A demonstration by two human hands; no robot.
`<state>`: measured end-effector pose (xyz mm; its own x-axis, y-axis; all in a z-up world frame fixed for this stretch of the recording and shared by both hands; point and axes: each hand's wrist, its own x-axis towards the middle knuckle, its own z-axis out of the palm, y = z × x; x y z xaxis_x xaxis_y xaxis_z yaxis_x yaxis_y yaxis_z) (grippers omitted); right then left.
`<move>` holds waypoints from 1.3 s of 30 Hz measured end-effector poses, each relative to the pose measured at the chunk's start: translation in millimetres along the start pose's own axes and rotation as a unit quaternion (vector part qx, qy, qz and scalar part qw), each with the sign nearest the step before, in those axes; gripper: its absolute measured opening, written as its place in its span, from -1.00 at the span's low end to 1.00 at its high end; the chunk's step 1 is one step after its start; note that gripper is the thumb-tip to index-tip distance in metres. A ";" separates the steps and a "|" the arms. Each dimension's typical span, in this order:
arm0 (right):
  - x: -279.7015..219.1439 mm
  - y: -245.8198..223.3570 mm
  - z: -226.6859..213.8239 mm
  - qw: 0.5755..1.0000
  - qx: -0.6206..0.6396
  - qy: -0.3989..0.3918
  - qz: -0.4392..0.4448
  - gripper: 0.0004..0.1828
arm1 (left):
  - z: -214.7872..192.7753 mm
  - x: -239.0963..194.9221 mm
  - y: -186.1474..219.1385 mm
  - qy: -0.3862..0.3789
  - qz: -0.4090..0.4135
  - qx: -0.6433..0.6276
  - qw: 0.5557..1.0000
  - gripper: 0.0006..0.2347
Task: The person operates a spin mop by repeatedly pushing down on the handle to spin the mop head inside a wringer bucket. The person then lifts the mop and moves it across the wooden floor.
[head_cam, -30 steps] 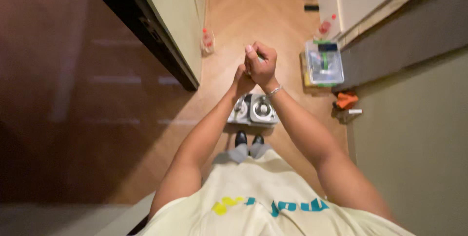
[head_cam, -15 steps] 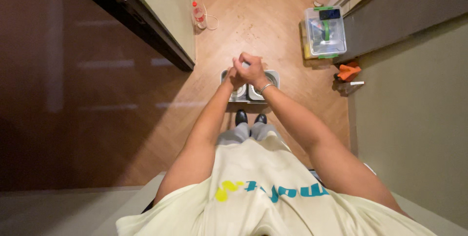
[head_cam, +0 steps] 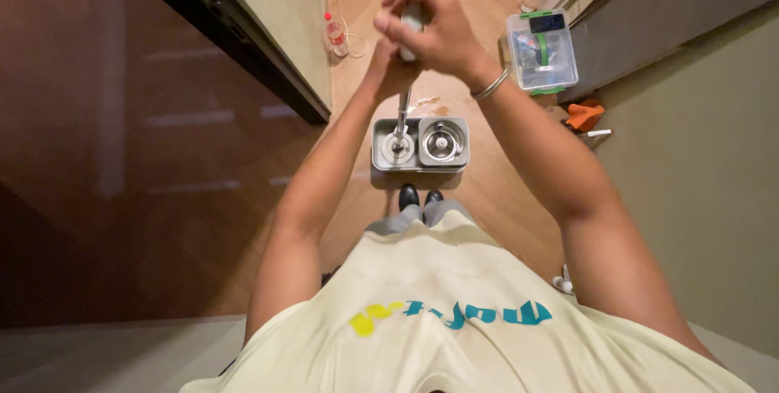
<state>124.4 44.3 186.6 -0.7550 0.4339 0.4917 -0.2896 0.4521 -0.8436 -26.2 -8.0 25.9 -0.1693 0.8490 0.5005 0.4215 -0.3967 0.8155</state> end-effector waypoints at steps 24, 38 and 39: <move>-88.1 133.4 77.5 0.971 0.007 0.233 0.047 -0.68 | 76.7 -86.2 -65.9 0.059 -0.099 -0.093 0.989 -0.77; -134.5 165.7 87.8 0.974 -0.070 -0.011 0.216 -0.65 | 75.7 -145.8 -143.9 -0.103 -0.070 0.234 0.964 -0.56; -133.7 159.9 81.1 0.972 -0.079 -0.036 0.220 -0.66 | 79.8 -145.6 -139.4 -0.073 -0.091 0.171 0.978 -0.59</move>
<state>131.3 -4.7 -31.6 -0.8261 0.5590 0.0705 0.1592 0.3516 -0.9225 10.8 -48.5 -183.9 -0.1501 0.9454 0.2894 0.6745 -0.1161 0.7291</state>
